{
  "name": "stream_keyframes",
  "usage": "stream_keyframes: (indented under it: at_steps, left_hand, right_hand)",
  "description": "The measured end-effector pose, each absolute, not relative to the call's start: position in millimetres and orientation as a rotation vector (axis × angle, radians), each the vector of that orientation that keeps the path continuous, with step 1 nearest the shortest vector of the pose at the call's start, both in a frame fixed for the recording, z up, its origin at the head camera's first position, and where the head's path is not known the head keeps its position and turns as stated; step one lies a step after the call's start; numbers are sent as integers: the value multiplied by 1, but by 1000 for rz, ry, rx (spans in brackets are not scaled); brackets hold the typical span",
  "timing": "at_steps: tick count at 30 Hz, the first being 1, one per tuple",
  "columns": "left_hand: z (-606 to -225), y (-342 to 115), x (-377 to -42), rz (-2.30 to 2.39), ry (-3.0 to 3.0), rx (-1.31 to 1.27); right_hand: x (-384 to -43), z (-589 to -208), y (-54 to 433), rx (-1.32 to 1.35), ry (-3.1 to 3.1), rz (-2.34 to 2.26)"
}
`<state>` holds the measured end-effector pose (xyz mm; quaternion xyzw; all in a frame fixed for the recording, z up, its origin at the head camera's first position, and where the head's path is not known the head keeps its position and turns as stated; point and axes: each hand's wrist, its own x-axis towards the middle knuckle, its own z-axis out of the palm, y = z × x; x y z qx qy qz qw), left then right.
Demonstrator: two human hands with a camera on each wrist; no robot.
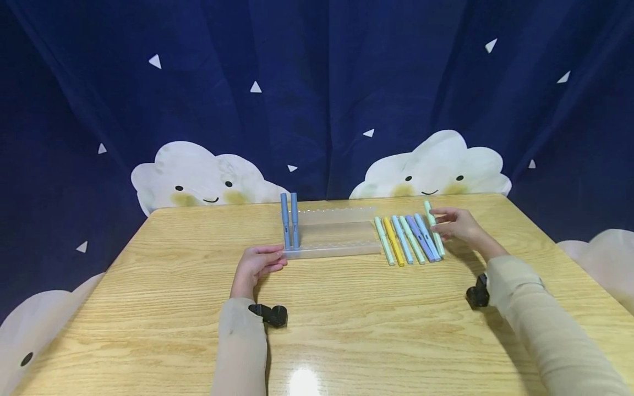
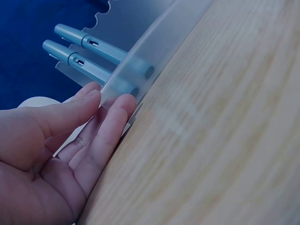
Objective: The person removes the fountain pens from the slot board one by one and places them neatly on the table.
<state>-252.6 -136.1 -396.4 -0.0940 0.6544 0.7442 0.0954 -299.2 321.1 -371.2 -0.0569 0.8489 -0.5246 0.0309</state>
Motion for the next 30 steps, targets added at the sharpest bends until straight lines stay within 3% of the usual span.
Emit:
stream_keyframes:
  at_steps: [30]
  left_hand:
    - [-396,-137,-252,2216,1921,-277]
  right_hand:
    - [-303,-372,321,-135,2610,-1405]
